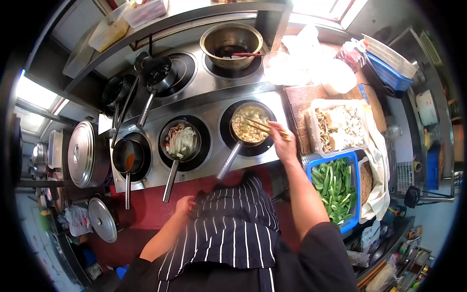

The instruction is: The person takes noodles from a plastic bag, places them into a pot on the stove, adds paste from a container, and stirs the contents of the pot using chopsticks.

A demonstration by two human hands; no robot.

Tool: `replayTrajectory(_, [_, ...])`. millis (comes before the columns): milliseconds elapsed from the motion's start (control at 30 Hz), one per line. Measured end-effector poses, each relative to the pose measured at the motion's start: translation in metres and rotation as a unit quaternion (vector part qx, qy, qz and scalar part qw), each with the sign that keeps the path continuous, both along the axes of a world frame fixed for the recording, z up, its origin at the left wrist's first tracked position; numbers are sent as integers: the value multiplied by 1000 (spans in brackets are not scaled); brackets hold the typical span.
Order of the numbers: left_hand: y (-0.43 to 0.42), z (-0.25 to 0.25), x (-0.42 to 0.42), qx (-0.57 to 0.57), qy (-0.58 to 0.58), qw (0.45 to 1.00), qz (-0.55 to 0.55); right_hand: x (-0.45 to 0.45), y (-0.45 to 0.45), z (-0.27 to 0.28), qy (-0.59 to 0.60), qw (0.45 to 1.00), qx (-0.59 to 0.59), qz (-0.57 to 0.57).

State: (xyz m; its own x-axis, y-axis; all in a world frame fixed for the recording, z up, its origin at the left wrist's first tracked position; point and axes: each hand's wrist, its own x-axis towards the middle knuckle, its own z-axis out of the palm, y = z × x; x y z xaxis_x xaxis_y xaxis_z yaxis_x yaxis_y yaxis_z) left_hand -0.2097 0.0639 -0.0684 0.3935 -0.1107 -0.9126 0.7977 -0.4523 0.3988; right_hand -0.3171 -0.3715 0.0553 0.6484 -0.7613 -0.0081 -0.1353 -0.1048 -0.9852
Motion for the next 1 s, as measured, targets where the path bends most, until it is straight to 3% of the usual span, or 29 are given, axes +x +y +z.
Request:
replayTrajectory(100, [-7,1,3,-7,-13,1000,-20,31,10,-6,25,995,-60,76])
replayTrajectory(167, [-7,-2,6,-13,-17,1000,-21,27,-1,-2,46,986,-156,29])
replayTrajectory(233, [-5,-4,6,-31,-23,999,-2,7,-20,9,69,985,-156,-24])
replayTrajectory(333, [2,-3,1,-17,-11,1000,6,-19,-25,16,80,983,-164,-11])
replayTrajectory(400, [6,-6,-2,-11,-2,1000,4,-23,-14,25,132,967,-211,59])
replayTrajectory(433, [7,-8,-3,-5,6,1000,-2,-18,-9,16,124,969,-202,72])
replayTrajectory(533, [7,-14,-1,-3,17,1000,-7,0,2,-14,64,998,-9,22])
replayTrajectory(567, [6,-13,-1,-2,16,1000,-10,3,2,-17,63,998,-8,19])
replayTrajectory(633, [3,-10,0,-7,11,1000,-19,6,-1,-22,-62,995,60,-56])
replayTrajectory(767, [1,-14,0,-10,5,1000,-21,11,17,-29,-123,987,74,-73])
replayTrajectory(833, [2,-9,-1,-6,8,1000,-21,3,29,-26,-48,997,50,-16])
replayTrajectory(933, [3,-6,-2,-10,-1,1000,-16,-23,16,-18,2,994,105,36])
replayTrajectory(1000, [5,-6,-3,-11,-3,1000,-16,-35,4,-3,4,996,84,-5])
